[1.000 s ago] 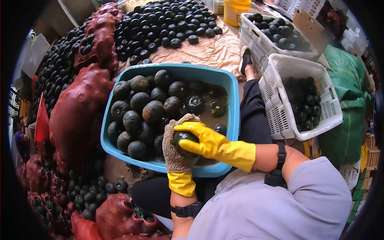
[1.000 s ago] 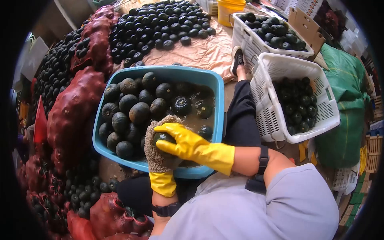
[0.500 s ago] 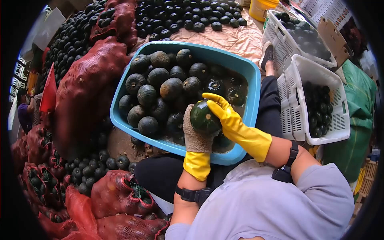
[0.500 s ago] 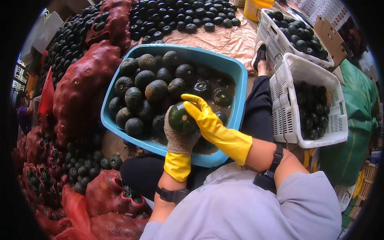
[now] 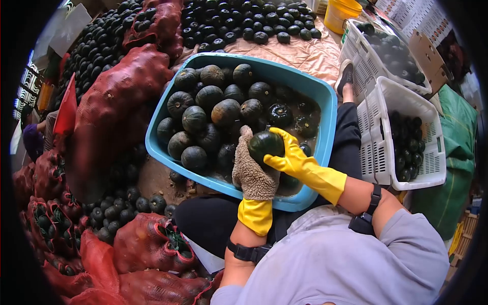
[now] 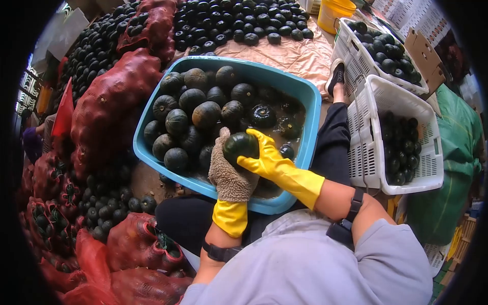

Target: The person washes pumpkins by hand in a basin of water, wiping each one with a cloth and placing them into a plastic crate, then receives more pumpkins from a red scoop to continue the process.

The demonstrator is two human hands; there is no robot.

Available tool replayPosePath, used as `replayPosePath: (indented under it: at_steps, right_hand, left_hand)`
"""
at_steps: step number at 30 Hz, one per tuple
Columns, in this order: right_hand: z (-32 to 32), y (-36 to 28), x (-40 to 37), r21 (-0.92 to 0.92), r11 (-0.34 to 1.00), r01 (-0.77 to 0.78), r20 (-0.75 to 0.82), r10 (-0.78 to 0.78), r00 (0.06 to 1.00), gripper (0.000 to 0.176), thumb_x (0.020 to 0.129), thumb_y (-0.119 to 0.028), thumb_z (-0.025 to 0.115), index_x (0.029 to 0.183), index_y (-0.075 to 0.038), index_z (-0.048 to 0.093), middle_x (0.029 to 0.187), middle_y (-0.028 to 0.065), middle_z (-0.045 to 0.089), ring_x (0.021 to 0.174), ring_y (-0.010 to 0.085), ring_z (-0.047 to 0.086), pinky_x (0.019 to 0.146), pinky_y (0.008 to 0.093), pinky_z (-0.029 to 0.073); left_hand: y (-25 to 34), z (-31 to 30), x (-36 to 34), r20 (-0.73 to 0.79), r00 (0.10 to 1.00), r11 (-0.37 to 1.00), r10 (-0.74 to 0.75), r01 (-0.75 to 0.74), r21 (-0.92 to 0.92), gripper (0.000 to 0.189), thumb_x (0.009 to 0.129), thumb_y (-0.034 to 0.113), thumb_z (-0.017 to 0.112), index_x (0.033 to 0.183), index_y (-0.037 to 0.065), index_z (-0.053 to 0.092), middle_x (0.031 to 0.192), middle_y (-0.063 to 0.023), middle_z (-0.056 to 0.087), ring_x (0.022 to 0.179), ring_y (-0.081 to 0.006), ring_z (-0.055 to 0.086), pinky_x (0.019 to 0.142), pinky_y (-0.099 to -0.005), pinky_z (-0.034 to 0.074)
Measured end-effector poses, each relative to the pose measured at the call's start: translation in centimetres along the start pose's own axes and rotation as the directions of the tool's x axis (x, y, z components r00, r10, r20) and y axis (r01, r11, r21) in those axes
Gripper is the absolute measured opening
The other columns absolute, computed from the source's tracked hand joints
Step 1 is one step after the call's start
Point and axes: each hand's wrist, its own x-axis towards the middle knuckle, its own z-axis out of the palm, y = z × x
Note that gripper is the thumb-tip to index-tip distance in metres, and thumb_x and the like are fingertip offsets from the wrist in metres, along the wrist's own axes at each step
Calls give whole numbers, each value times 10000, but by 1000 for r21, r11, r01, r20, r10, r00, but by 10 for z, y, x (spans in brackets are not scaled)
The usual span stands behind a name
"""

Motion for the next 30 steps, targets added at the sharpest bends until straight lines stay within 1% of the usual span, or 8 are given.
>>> replayPosePath:
  at_steps: [4,6,14,17,18,20,23,30]
  right_hand:
    - [-38,-79,2,-174,984,22,367,44,929,860,829,-233,916,1557,-46,497,1434,149,625,1363,294,591,1200,425,440]
    - [-32,-72,0,491,761,-423,463,183,867,743,909,-261,902,1519,-74,522,1442,82,609,1359,210,566,1191,391,446]
    - [-15,-16,-17,308,901,-305,132,277,952,846,816,-247,971,1488,-79,486,1370,99,636,1302,202,601,1134,397,501]
    - [-53,-36,-9,2,776,-631,448,563,694,876,858,-380,916,1558,-108,466,1386,108,646,1285,225,615,1138,408,472]
    - [-66,-56,0,-261,762,-593,467,638,613,892,864,-449,903,1566,-110,468,1389,121,656,1281,238,629,1136,415,474]
    - [-80,-106,48,-711,668,-220,467,682,563,928,865,-689,801,1532,-97,544,1392,178,681,1281,275,653,1118,395,476]
    - [-93,-120,168,-32,937,-349,455,324,829,369,1007,-424,753,1226,-127,737,1009,77,767,930,152,711,771,414,571]
    - [-55,-140,169,-442,844,304,753,165,637,378,1030,-345,674,1333,-123,709,1310,112,699,1227,246,658,1036,380,526]
  left_hand:
    - [26,-36,26,87,985,981,146,-134,-137,728,605,431,1006,1186,113,706,1098,-135,763,995,-377,749,908,-430,594]
    - [15,-23,18,122,992,999,41,-39,-12,677,623,411,993,1166,124,709,1087,-111,765,987,-371,746,876,-442,590]
    - [4,-17,7,125,986,966,108,-134,223,526,771,350,901,1177,70,722,1115,-137,775,1013,-366,736,906,-458,590]
    - [15,-20,14,106,859,608,-501,436,-664,315,947,327,697,1018,20,697,1070,-197,797,879,-332,761,810,-454,630]
    - [14,-18,18,341,653,-7,-677,457,-889,339,1000,318,619,1047,-7,702,1099,-218,784,888,-343,762,797,-468,639]
    - [8,-22,28,455,495,-219,-740,462,-859,468,1062,328,511,1198,-106,622,1237,-276,712,866,-411,774,777,-556,697]
    - [7,-20,31,459,511,-205,-727,476,-855,475,1033,303,546,1161,-143,649,1043,-209,689,739,-355,730,759,-574,692]
    - [-11,-8,36,446,464,-269,-765,399,-877,326,1027,225,526,1092,-49,691,750,13,501,563,-94,493,622,-306,638]
